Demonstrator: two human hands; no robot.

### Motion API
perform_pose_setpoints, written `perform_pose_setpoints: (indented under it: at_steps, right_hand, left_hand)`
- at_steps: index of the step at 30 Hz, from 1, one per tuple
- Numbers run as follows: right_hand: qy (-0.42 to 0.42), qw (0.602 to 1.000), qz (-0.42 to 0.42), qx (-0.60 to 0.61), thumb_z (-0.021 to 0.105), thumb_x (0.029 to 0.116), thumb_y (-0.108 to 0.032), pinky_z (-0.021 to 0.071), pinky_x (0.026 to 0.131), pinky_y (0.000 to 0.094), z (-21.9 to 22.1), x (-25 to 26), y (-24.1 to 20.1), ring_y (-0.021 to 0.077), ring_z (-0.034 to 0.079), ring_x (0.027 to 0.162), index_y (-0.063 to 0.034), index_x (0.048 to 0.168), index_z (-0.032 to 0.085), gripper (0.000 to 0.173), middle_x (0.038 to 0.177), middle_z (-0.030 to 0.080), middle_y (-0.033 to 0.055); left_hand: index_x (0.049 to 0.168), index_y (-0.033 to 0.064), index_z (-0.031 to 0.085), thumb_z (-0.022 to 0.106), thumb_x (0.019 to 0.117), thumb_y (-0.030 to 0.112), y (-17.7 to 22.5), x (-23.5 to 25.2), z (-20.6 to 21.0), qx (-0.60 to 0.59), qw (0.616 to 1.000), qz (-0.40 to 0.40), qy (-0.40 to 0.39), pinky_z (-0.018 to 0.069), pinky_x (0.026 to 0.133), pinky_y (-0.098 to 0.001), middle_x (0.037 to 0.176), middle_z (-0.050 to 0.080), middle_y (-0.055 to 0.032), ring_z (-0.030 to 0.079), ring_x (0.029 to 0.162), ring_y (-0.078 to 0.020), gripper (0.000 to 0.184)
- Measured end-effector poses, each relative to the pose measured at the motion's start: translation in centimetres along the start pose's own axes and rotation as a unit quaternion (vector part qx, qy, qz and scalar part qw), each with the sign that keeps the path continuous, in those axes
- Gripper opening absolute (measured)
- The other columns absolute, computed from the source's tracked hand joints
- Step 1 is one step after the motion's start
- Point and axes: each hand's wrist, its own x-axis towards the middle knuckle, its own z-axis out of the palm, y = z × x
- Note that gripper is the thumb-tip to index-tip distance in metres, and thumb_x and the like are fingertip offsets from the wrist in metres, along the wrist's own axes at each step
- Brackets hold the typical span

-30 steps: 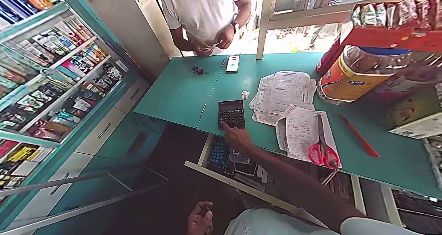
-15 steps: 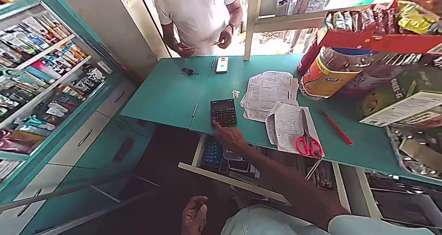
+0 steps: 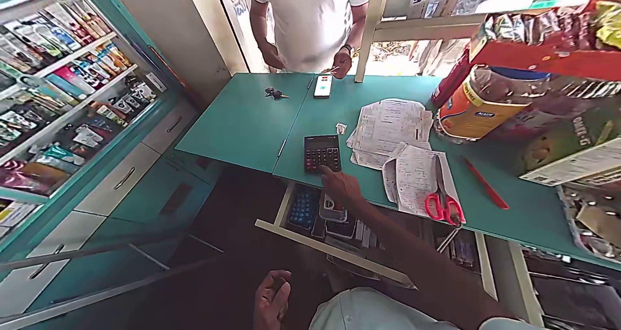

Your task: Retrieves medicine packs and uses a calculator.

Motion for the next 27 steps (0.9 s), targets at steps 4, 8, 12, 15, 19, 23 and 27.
perform_pose_setpoints:
  at_steps: [4,8,12,15,19,23,27]
  right_hand:
    - [-0.007,1.0,-0.003,0.001,0.031,0.1092,-0.03,0.0521,0.078,0.0582,0.0,0.0,-0.8,0.0407,0.069,0.096,-0.0226,0.155,0.042,0.048,0.104,0.071,0.0187]
    - [0.008,1.0,0.019,0.006,0.03,0.109,-0.029,0.0523,0.078,0.0577,-0.7,0.3,-0.4,0.0401,0.07,0.097,-0.0227,0.155,0.042,0.048,0.104,0.071,0.0189]
    - [-0.005,1.0,-0.003,-0.006,0.03,0.1089,-0.029,0.0519,0.077,0.0584,-0.6,0.8,-1.2,0.0408,0.069,0.096,-0.0261,0.156,0.04,0.049,0.105,0.071,0.0188]
    - [-0.001,1.0,0.01,0.006,0.031,0.1084,-0.029,0.0519,0.079,0.0576,-0.7,0.8,-1.6,0.0395,0.07,0.098,-0.025,0.155,0.041,0.048,0.105,0.071,0.0176]
    - [0.014,0.999,0.049,0.016,0.03,0.1085,-0.029,0.0518,0.079,0.0586,-0.8,0.5,-0.1,0.0398,0.07,0.099,-0.0239,0.154,0.044,0.048,0.106,0.072,0.0185]
    - [0.001,1.0,0.02,-0.003,0.029,0.1084,-0.028,0.0516,0.076,0.0578,-0.3,0.6,-0.2,0.04,0.07,0.094,-0.0278,0.157,0.04,0.049,0.102,0.071,0.0176]
    - [-0.002,1.0,-0.003,-0.013,0.028,0.1084,-0.028,0.0513,0.075,0.0568,0.0,1.1,-1.4,0.0404,0.069,0.092,-0.029,0.158,0.036,0.051,0.1,0.071,0.018]
  left_hand:
    - [0.114,0.0116,0.07,0.063,0.0967,0.014,0.2,-0.2,0.0,0.003,1.0,-0.005,-0.001,0.0413,0.047,-0.0147,0.07,0.061,0.0074,0.046,0.049,0.003,0.019]
    - [0.113,0.01,0.071,0.062,0.0957,0.011,0.1,-0.3,-0.1,0.0,1.0,-0.008,0.007,0.0408,0.047,-0.0154,0.07,0.06,0.0076,0.046,0.05,0.0022,0.019]
    - [0.114,0.0114,0.071,0.061,0.0971,0.012,-0.1,-0.2,-0.1,-0.002,1.0,-0.013,-0.002,0.0409,0.047,-0.0151,0.072,0.062,0.0071,0.046,0.051,0.0025,0.019]
    - [0.113,0.0111,0.071,0.061,0.0969,0.011,0.1,0.0,0.0,0.002,1.0,-0.011,0.0,0.0405,0.047,-0.0152,0.071,0.061,0.0072,0.046,0.05,0.0024,0.019]
    - [0.112,0.0109,0.071,0.061,0.0973,0.012,0.0,0.0,-0.2,-0.005,1.0,-0.013,0.012,0.0416,0.047,-0.0154,0.068,0.06,0.0073,0.047,0.049,0.0019,0.018]
    - [0.112,0.0099,0.07,0.061,0.097,0.012,-0.3,0.1,-0.3,-0.008,1.0,-0.014,0.012,0.041,0.046,-0.0155,0.066,0.058,0.0071,0.046,0.048,0.0018,0.018]
    - [0.113,0.01,0.07,0.063,0.0967,0.014,-0.2,0.4,0.1,-0.013,1.0,-0.012,0.009,0.0404,0.046,-0.0152,0.066,0.058,0.0076,0.045,0.049,0.0025,0.018]
